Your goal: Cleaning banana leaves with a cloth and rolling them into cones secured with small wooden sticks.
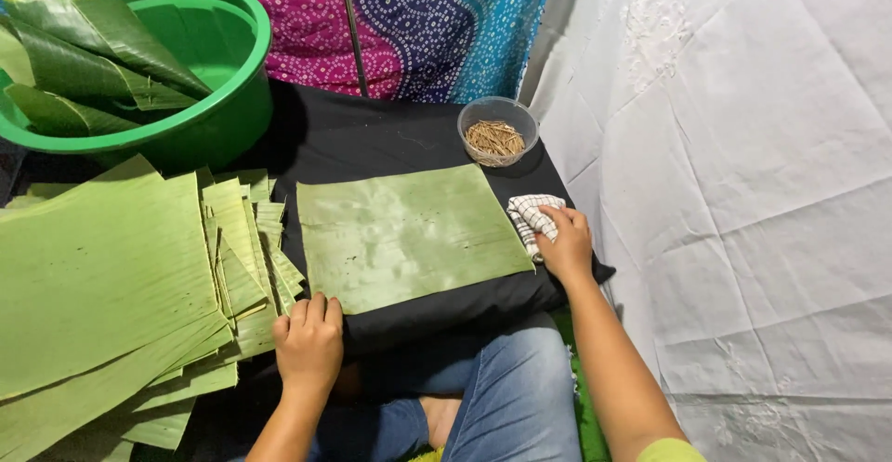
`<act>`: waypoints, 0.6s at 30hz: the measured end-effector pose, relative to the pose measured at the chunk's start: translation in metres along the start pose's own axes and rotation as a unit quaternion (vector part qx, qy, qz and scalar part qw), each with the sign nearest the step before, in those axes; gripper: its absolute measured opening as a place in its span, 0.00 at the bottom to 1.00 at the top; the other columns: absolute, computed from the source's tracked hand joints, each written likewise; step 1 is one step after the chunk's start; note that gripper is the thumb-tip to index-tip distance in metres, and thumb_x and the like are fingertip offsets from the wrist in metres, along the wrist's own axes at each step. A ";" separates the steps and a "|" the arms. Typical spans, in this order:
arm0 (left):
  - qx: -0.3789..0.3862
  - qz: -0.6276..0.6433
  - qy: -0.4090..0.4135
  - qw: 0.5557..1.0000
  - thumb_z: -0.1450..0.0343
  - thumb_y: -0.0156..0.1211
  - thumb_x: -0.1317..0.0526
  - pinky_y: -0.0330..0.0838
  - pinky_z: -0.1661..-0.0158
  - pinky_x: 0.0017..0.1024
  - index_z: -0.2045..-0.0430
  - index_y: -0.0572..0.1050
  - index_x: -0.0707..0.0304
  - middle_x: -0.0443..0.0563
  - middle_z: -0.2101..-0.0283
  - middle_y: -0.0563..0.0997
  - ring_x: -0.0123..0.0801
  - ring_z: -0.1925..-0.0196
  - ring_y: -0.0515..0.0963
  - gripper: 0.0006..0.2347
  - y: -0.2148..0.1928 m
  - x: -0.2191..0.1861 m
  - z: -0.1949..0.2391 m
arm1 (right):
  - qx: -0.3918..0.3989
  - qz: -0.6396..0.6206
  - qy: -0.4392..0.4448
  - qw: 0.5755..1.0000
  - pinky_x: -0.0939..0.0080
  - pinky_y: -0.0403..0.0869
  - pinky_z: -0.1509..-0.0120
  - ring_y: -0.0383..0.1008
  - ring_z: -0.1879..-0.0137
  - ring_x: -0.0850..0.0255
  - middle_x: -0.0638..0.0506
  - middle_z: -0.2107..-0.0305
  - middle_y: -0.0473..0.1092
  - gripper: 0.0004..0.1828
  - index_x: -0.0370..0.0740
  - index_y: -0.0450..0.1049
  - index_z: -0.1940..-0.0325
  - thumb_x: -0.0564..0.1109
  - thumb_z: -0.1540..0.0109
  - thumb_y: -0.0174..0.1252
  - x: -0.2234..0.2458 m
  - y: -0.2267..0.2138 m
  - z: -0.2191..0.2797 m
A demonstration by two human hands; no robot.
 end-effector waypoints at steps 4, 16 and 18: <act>0.003 0.025 -0.005 1.000 0.34 0.59 0.61 0.62 0.56 0.29 0.60 0.81 0.56 0.46 0.52 0.80 0.33 0.57 0.77 0.10 0.005 -0.002 0.007 | -0.015 -0.039 0.038 0.998 0.53 0.70 0.37 0.71 0.43 0.47 0.43 0.47 0.69 0.25 0.50 0.78 0.45 0.36 0.46 0.60 0.001 -0.010 -0.008; -0.004 0.125 -0.048 0.991 0.32 0.59 0.66 0.71 0.54 0.30 0.64 0.78 0.59 0.45 0.55 0.83 0.32 0.53 0.82 0.06 0.006 -0.004 0.021 | -0.010 -0.251 -0.109 0.962 0.57 0.74 0.40 0.76 0.47 0.52 0.44 0.50 0.73 0.28 0.38 0.73 0.42 0.29 0.48 0.59 0.171 -0.008 0.026; -0.007 0.171 -0.076 0.982 0.34 0.61 0.68 0.73 0.50 0.31 0.60 0.79 0.61 0.46 0.51 0.82 0.37 0.50 0.81 0.10 0.017 -0.005 0.028 | 0.162 -0.299 -0.152 0.928 0.56 0.71 0.32 0.73 0.40 0.52 0.48 0.44 0.71 0.31 0.45 0.74 0.42 0.30 0.49 0.52 0.208 0.030 0.047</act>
Point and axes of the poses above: each hand's wrist, its own z-axis away from the middle knuckle, its own y-axis out of the palm, x = y × z, the point moved 1 cm from there along -z, towards the middle knuckle
